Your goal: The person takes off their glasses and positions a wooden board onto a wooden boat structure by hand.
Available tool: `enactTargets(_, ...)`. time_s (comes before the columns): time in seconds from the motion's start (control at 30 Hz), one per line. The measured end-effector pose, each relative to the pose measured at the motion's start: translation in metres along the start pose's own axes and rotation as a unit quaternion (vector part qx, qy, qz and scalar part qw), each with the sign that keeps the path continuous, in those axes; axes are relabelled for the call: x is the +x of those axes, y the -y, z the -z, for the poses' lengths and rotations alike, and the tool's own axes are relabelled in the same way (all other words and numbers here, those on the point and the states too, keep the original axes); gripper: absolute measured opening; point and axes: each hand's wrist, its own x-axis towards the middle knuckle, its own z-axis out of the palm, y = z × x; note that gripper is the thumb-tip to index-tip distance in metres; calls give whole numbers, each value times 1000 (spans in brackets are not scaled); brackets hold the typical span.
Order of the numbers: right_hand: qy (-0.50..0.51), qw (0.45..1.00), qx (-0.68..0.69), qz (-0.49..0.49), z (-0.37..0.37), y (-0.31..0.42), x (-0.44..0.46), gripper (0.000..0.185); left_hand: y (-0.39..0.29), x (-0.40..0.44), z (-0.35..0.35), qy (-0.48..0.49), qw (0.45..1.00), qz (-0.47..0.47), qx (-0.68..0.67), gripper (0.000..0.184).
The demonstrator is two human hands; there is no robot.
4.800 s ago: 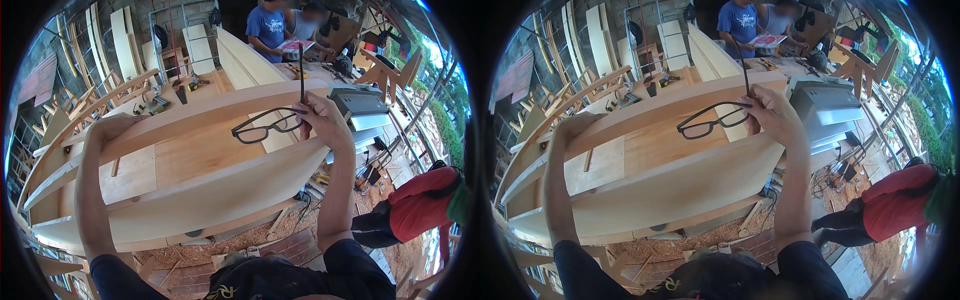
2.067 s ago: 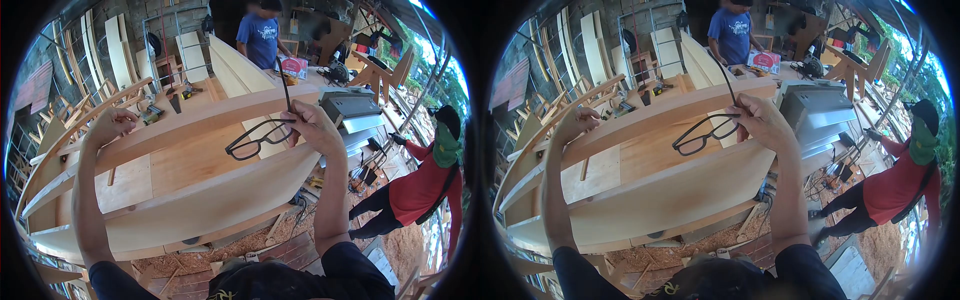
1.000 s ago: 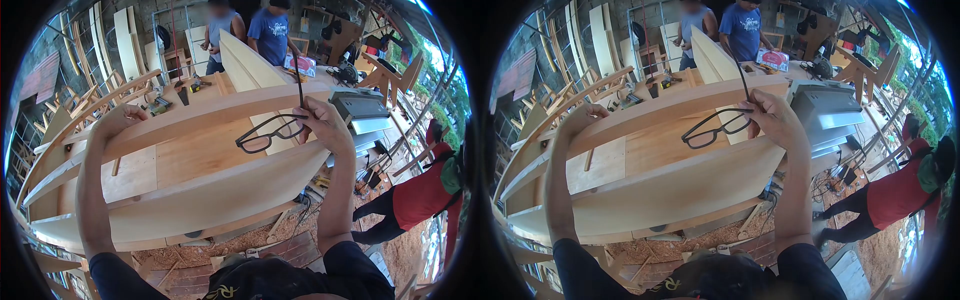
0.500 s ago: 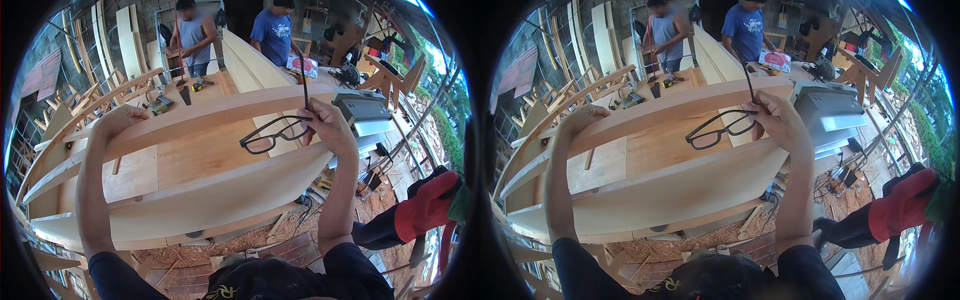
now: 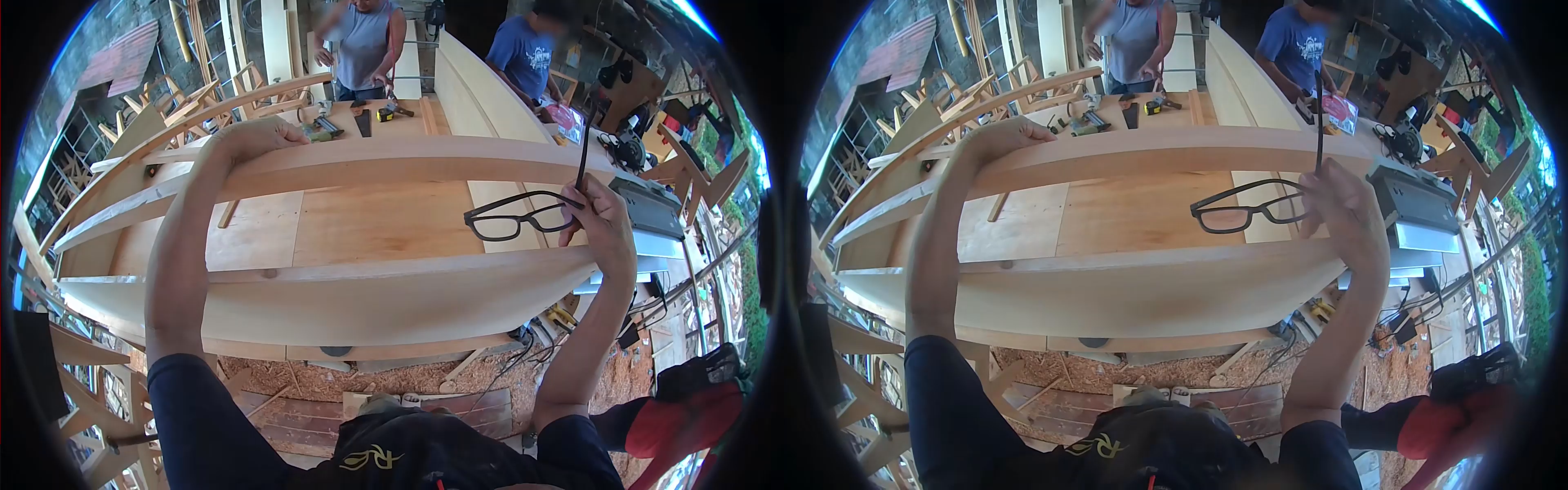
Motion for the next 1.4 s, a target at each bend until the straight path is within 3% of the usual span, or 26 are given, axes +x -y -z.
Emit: enactTargets(1.4,-3,1000,-14,12,0,-2,0,24,10,6,4,27,999,20,33,38)
